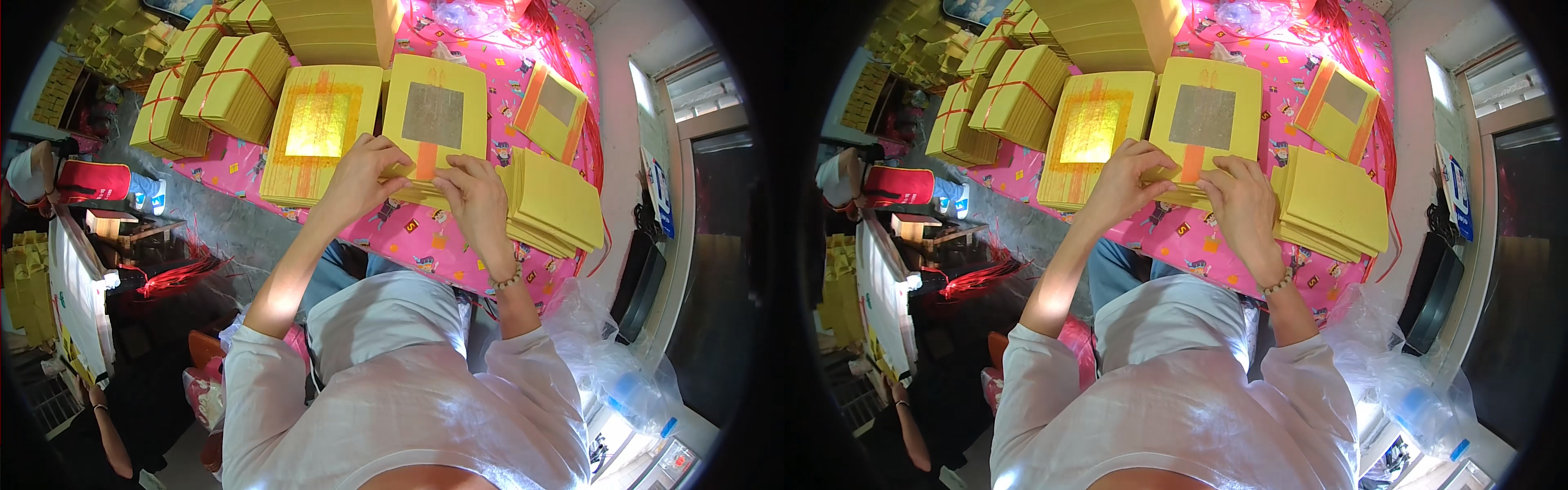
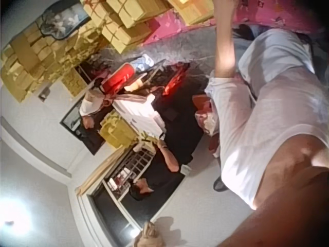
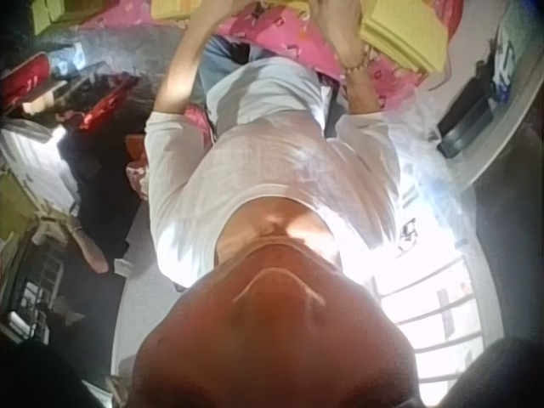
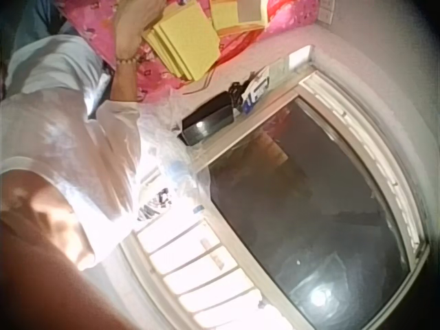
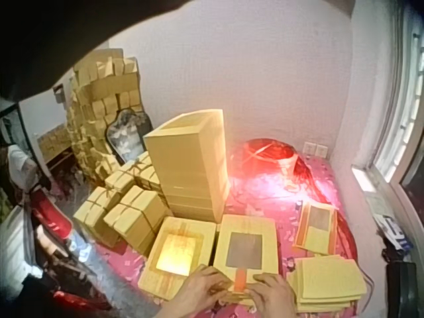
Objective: The person repeatedly folds yellow paper sheets with gold and gray printed squares, stacking the folded items into neat piles on a pink patterned tablecloth. The person handles the sheets one by one, folding them in half and placing them into growing stacks.
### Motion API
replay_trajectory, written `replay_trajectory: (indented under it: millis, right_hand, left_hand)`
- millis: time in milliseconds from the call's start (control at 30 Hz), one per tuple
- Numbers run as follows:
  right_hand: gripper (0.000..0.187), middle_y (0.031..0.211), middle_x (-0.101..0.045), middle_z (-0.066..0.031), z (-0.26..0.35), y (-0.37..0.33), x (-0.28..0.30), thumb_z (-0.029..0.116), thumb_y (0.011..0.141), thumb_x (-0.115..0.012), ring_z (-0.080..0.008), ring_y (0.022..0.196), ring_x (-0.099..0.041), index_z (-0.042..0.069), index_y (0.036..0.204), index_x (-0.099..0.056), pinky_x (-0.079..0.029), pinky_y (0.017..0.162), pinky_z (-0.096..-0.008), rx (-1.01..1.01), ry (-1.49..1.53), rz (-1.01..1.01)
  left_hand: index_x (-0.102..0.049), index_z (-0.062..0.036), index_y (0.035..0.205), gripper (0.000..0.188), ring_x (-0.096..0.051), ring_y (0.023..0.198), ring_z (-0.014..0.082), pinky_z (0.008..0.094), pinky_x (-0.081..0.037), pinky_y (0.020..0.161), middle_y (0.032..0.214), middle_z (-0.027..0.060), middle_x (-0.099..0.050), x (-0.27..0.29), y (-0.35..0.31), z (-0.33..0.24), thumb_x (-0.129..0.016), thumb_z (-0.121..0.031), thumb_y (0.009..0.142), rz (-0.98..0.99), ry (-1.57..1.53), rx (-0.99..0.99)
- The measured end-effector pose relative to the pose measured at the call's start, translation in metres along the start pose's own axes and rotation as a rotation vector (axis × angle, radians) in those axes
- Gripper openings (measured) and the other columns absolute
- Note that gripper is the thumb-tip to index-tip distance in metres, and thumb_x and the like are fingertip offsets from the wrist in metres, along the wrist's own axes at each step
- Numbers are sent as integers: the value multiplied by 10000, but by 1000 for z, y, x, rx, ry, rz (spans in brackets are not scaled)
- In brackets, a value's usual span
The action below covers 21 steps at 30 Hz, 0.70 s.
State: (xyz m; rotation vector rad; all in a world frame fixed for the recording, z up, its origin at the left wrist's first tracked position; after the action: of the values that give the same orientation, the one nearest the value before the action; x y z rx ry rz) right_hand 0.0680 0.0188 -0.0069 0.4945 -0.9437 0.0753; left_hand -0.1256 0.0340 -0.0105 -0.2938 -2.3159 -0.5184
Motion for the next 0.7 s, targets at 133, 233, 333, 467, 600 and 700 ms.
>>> replay_trajectory:
  millis: [133, 233, 333, 467, 600, 700]
  right_hand:
    - [146, 1036, -665, -81, -1, 0, -1, 188, 805, -707, -275, 1005, -598, 95, 910, -749, -493, 816, -399, -3, -7, 1]
    - [147, 1036, -666, -80, 0, 1, 0, 190, 806, -706, -277, 1007, -598, 99, 911, -752, -492, 822, -399, -17, 0, 8]
    - [146, 1035, -667, -79, 0, 1, -1, 192, 805, -707, -277, 1006, -599, 102, 909, -755, -492, 823, -401, -21, 11, 6]
    - [137, 1022, -666, -79, 0, 1, 0, 189, 807, -704, -275, 1001, -602, 93, 895, -748, -495, 816, -405, -19, 11, -1]
    - [140, 1009, -661, -79, 4, 1, 0, 181, 817, -695, -276, 1003, -603, 64, 895, -703, -482, 837, -400, -14, 3, 4]
    - [139, 978, -657, -77, 6, 2, -2, 161, 824, -687, -296, 1015, -599, 52, 906, -661, -456, 880, -417, 35, -46, -24]
  left_hand:
    - [-689, -96, 945, 276, -543, 883, 279, 372, -460, 796, 902, 68, -626, 0, 0, 0, -800, -130, 695, 0, 3, 1]
    - [-689, -95, 945, 276, -541, 877, 278, 371, -460, 791, 903, 66, -625, -1, 0, 1, -800, -133, 695, 0, 3, -3]
    - [-689, -94, 944, 276, -541, 874, 278, 369, -460, 788, 906, 65, -623, -1, 0, 0, -800, -136, 695, 3, 12, -2]
    - [-690, -91, 943, 277, -541, 875, 280, 370, -459, 787, 902, 70, -621, 0, 0, 0, -800, -162, 699, 12, 12, 4]
    - [-683, -94, 959, 302, -535, 887, 284, 377, -469, 786, 922, 82, -605, 2, 2, -5, -793, -226, 711, 43, 47, 4]
    - [-674, -113, 987, 326, -536, 873, 273, 375, -463, 767, 907, 77, -591, 0, 8, -16, -783, -267, 722, -24, 225, -93]
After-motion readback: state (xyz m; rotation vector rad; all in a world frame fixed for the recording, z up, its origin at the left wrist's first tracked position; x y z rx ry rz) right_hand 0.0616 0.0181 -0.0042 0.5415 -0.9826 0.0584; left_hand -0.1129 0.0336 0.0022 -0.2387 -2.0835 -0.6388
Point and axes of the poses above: each hand's wrist, its own y-axis towards the middle knuckle, its own x-axis out of the back of the hand, z = x × y, the point moved 3 cm from there along y, towards the middle knuckle
